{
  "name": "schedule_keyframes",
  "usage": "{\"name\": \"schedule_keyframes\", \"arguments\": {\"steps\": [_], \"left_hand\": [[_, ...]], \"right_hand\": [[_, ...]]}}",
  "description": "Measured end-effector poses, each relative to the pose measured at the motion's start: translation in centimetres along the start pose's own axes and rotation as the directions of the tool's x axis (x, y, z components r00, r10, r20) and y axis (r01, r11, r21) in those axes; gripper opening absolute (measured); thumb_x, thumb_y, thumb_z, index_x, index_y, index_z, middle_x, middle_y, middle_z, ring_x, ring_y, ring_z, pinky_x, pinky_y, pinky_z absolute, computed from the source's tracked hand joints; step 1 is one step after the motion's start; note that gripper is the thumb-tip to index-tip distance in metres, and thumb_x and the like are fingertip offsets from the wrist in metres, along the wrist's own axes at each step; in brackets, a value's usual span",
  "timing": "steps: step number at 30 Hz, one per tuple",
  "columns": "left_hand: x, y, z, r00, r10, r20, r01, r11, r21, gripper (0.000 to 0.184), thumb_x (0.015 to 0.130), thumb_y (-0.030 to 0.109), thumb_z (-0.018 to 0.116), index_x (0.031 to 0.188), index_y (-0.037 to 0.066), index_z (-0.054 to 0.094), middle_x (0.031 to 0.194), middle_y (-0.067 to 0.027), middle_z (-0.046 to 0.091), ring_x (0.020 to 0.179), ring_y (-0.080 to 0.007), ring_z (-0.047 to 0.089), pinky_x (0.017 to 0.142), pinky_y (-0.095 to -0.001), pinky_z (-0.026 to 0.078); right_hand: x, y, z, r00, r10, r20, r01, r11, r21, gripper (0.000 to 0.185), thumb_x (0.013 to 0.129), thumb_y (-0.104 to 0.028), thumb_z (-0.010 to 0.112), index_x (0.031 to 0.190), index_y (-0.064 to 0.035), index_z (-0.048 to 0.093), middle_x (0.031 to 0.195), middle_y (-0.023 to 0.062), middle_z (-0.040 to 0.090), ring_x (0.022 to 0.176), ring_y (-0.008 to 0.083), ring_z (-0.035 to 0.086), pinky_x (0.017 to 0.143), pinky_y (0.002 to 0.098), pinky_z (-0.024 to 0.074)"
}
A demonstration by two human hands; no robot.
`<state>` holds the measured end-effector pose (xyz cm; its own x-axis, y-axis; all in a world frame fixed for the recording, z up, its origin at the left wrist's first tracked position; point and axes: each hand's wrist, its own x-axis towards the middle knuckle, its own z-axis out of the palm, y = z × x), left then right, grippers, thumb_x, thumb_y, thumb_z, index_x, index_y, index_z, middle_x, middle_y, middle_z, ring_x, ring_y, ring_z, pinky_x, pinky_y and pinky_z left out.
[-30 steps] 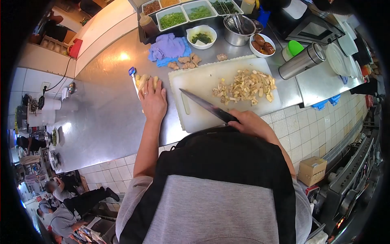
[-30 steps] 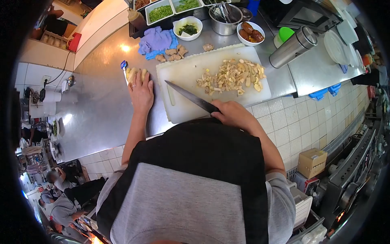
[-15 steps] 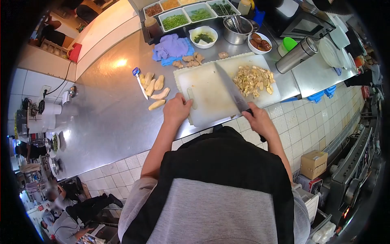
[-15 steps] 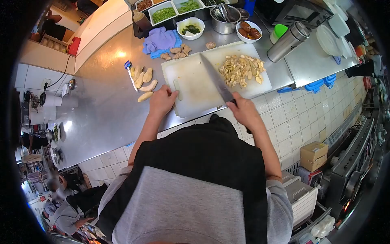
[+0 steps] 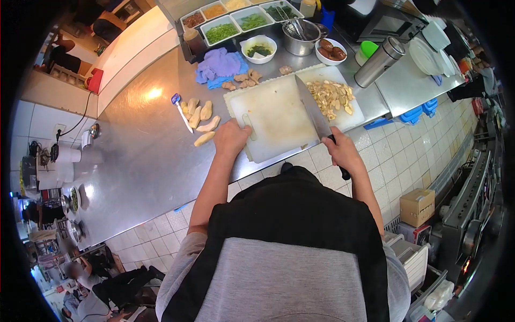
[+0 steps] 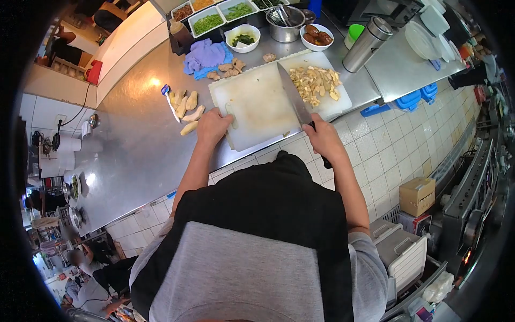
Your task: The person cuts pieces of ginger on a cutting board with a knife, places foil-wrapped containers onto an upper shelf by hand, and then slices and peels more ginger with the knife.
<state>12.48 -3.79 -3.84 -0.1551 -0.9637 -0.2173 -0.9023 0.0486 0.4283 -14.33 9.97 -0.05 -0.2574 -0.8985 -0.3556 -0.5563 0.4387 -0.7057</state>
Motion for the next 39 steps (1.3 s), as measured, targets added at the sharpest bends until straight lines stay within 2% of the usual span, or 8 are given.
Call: {"name": "schedule_keyframes", "arguments": {"steps": [5,9,13,16,18,30,36,39], "left_hand": [[0.2,-0.3,0.4,0.999,0.004,-0.038,-0.003,1.000,0.011,0.037,0.071,0.036,0.061,0.079,0.000,0.065,0.078,-0.0209,0.066,0.074,-0.0355,0.064,0.068,-0.0445,0.049],[0.3,-1.0,0.2,0.998,0.055,-0.024,-0.054,0.998,0.042,0.033,0.072,0.035,0.063,0.080,0.003,0.064,0.073,-0.0190,0.065,0.066,-0.0342,0.063,0.062,-0.0435,0.049],[-1.6,1.8,-1.2,0.961,0.268,-0.068,-0.265,0.963,0.038,0.022,0.080,0.021,0.063,0.097,0.007,0.059,0.085,-0.0167,0.065,0.081,-0.0332,0.063,0.067,-0.0438,0.049],[-2.4,3.5,1.2,0.619,0.783,-0.065,-0.782,0.605,-0.150,0.020,0.079,0.014,0.063,0.097,0.007,0.059,0.097,-0.0143,0.062,0.090,-0.0309,0.061,0.071,-0.0422,0.049],[-3.6,5.6,2.5,0.458,0.887,0.064,-0.881,0.462,-0.107,0.023,0.081,0.009,0.059,0.104,0.009,0.060,0.105,-0.0079,0.057,0.095,-0.0251,0.058,0.076,-0.0370,0.050],[-1.4,8.2,5.5,0.109,0.963,0.247,-0.993,0.093,0.076,0.002,0.077,0.009,0.055,0.077,0.007,0.056,0.088,-0.0063,0.052,0.087,-0.0225,0.057,0.069,-0.0332,0.052],[3.0,9.9,5.6,0.435,0.892,-0.124,-0.873,0.384,-0.301,0.007,0.082,0.012,0.062,0.085,0.007,0.066,0.081,-0.0075,0.058,0.076,-0.0270,0.060,0.071,-0.0361,0.051],[5.0,12.0,4.4,0.631,0.774,-0.050,-0.752,0.596,-0.281,0.009,0.081,0.011,0.064,0.087,0.006,0.069,0.084,-0.0099,0.062,0.077,-0.0279,0.061,0.072,-0.0351,0.050]], "right_hand": [[-3.3,0.6,0.0,0.986,-0.074,0.152,0.083,0.995,-0.048,0.029,0.087,-0.022,0.061,0.110,-0.0053,0.055,0.082,0.0220,0.064,0.081,0.0379,0.063,0.074,0.0441,0.0480],[-3.7,2.1,-0.5,0.964,-0.069,0.257,0.084,0.995,-0.049,0.024,0.085,-0.021,0.064,0.105,-0.0079,0.059,0.080,0.0215,0.064,0.076,0.0372,0.063,0.068,0.0410,0.0483],[-3.9,3.7,-1.6,0.988,-0.052,0.148,0.016,0.973,0.232,0.014,0.089,-0.016,0.062,0.100,-0.0079,0.059,0.055,0.0002,0.046,0.044,0.0081,0.043,0.042,0.0267,0.0370],[-4.0,4.6,-2.4,0.991,-0.074,0.114,0.019,0.908,0.419,0.017,0.089,-0.015,0.062,0.104,-0.0064,0.059,0.056,-0.0044,0.044,0.043,0.0043,0.040,0.040,0.0225,0.0335],[-4.0,4.7,-2.6,0.997,-0.058,0.045,0.031,0.890,0.455,0.020,0.090,-0.014,0.062,0.107,-0.0052,0.058,0.057,-0.0046,0.044,0.043,0.0040,0.040,0.040,0.0218,0.0329],[-5.4,7.0,-3.1,0.995,0.005,-0.100,0.049,0.844,0.535,0.021,0.091,-0.014,0.060,0.108,-0.0016,0.057,0.058,-0.0043,0.044,0.041,0.0044,0.038,0.040,0.0217,0.0316],[-5.0,7.8,-3.5,0.989,0.037,-0.144,0.053,0.816,0.575,0.022,0.092,-0.015,0.059,0.109,-0.0013,0.055,0.057,-0.0047,0.042,0.040,0.0042,0.039,0.038,0.0206,0.0319],[-4.9,7.9,-3.9,0.985,0.049,-0.164,0.054,0.820,0.570,0.022,0.092,-0.015,0.059,0.109,-0.0010,0.055,0.057,-0.0044,0.043,0.040,0.0042,0.039,0.038,0.0208,0.0320]]}}
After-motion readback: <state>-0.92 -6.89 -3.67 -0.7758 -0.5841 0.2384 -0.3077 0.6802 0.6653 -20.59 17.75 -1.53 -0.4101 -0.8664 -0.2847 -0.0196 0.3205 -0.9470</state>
